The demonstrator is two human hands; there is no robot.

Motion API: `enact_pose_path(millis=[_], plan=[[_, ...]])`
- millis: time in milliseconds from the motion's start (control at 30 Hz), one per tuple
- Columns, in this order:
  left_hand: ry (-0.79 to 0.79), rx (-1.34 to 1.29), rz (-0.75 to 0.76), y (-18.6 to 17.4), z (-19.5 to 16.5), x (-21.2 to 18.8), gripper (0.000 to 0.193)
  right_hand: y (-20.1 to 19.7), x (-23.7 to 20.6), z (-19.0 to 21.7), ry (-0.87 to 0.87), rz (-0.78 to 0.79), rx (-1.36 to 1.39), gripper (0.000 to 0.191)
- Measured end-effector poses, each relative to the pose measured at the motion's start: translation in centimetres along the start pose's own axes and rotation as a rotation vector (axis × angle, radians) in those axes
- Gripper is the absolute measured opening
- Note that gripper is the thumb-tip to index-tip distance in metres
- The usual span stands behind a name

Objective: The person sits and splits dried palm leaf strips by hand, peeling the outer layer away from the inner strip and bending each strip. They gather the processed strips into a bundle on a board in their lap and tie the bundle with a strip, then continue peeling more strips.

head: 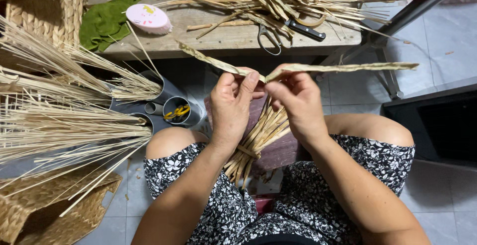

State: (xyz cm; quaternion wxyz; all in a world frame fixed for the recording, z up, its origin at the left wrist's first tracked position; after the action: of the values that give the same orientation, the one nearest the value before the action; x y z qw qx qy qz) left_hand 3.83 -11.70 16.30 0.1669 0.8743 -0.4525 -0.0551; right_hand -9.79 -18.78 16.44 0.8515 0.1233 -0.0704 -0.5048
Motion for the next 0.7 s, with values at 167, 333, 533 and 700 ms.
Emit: enact_pose_path(millis=[167, 333, 533, 700], plan=[[-0.037, -0.016, -0.014, 0.1, 0.7, -0.3, 0.021, 0.7, -0.2, 0.1, -0.046, 0.04, 0.15, 0.01], [-0.05, -0.18, -0.06, -0.2, 0.3, -0.1, 0.022, 0.5, 0.0, 0.1, -0.018, 0.026, 0.287, 0.01], [-0.061, 0.045, -0.103, -0.6, -0.4, -0.7, 0.022, 0.1, 0.2, 0.4, -0.048, 0.004, 0.278, 0.012], [0.063, 0.087, 0.078, 1.4, -1.1, -0.3, 0.019, 0.4, 0.2, 0.5, -0.065, 0.037, 0.256, 0.011]])
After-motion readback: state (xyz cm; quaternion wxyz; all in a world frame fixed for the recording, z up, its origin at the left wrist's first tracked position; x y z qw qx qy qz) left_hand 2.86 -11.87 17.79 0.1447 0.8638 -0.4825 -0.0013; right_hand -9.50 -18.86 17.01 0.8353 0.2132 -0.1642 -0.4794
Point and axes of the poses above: each hand's wrist, its own x-axis towards the middle knuckle, its own y-axis out of the palm, z = x × y, the point moved 10 cm from there along x, towards the middle knuckle, and after that the axes turned 3 degrees about -z, right-handed, at the moved point
